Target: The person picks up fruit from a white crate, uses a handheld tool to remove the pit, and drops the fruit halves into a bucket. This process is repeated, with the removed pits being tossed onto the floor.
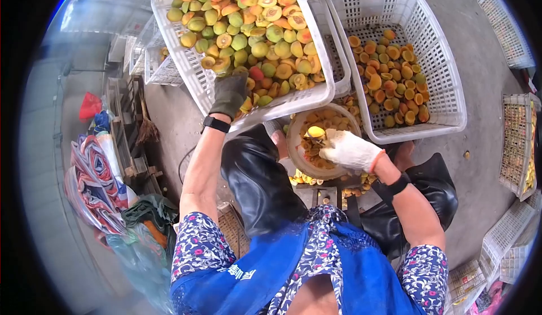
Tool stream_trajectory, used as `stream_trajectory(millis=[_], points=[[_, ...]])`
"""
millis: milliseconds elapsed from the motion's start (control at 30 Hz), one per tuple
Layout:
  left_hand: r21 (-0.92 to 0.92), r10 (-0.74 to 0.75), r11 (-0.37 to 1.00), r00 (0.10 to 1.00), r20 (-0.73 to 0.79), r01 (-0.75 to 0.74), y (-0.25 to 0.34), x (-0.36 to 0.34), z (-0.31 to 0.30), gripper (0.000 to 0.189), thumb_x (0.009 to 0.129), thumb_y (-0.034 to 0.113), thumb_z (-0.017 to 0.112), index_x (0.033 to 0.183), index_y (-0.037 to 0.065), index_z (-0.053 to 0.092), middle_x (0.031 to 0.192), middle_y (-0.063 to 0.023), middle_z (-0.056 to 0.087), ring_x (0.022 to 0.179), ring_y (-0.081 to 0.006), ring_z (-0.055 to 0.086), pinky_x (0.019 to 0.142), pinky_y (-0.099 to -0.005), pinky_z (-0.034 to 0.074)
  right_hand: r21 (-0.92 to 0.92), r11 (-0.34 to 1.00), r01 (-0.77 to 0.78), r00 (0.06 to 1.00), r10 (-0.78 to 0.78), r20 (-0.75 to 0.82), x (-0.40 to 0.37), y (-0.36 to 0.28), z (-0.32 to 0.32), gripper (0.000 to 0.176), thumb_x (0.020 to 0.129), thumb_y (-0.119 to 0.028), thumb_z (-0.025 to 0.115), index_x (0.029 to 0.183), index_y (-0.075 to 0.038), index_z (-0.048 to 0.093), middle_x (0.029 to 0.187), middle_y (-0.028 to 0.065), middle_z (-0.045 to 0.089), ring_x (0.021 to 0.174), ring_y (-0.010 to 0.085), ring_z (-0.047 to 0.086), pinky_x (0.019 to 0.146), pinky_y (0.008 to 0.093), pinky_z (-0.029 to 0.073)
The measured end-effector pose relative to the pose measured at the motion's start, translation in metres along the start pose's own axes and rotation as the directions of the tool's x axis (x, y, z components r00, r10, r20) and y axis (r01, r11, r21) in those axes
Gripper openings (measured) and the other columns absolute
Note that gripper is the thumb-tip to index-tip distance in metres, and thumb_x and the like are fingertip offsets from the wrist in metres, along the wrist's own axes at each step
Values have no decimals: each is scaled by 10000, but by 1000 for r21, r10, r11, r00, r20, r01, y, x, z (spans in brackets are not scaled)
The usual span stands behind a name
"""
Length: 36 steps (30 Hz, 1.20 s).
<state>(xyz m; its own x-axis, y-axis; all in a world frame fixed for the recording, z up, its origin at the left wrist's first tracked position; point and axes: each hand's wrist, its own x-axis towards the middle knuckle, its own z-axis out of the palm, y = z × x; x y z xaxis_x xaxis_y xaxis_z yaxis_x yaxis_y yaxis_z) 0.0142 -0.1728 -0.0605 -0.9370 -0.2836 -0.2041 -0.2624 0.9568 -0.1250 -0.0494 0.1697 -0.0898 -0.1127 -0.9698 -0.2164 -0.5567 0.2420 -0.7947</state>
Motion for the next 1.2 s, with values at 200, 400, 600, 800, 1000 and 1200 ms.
stream_trajectory(millis=[200,400,600,800,1000,1200], points=[[-553,-175,825,983,-54,116,12,-14,-26,289,866,169,593,1119,29,589,988,-104,646,856,-234,623,743,-347,506,43,999,21,998,-24,63,1,-12,-19,366,881,-329,499,989,5,604,861,216,645,814,389,632,713,442,506],[-939,-120,-344,991,64,18,57,-53,-80,367,893,48,583,1249,8,506,1003,-63,608,720,-116,594,609,-254,530,-103,916,-387,881,400,251,1,-7,-14,324,873,-258,505,1088,-35,598,915,192,667,820,347,642,738,409,501],[-983,-104,-178,992,71,52,105,-71,-93,431,878,25,562,1301,-2,482,1070,-64,574,799,-120,567,726,-263,497,588,808,-46,929,251,-272,-8,-57,-61,333,852,-249,541,1053,15,568,917,191,633,916,295,620,808,393,473],[-996,-44,-3,995,88,88,138,-70,-88,479,843,-29,597,1307,-20,478,1068,-46,608,819,-93,581,741,-234,500,-99,982,164,784,-190,-591,-3,-32,-27,299,735,-189,636,993,-38,619,985,216,567,857,346,599,716,395,512],[-995,-101,79,992,-72,-64,149,-61,-57,490,841,14,662,1301,-12,494,1128,-58,622,921,-102,594,813,-238,502,-645,760,-76,756,-378,-534,-4,-27,-20,237,765,-119,582,965,9,598,1016,246,553,891,341,589,735,378,501],[-989,-169,143,984,-55,-31,161,-60,-54,481,798,63,703,1244,-15,542,1091,-82,651,904,-108,608,808,-253,498,-560,813,-158,779,-246,-576,8,-24,-8,148,797,-76,576,928,-9,584,1059,243,574,970,375,574,781,429,479]])
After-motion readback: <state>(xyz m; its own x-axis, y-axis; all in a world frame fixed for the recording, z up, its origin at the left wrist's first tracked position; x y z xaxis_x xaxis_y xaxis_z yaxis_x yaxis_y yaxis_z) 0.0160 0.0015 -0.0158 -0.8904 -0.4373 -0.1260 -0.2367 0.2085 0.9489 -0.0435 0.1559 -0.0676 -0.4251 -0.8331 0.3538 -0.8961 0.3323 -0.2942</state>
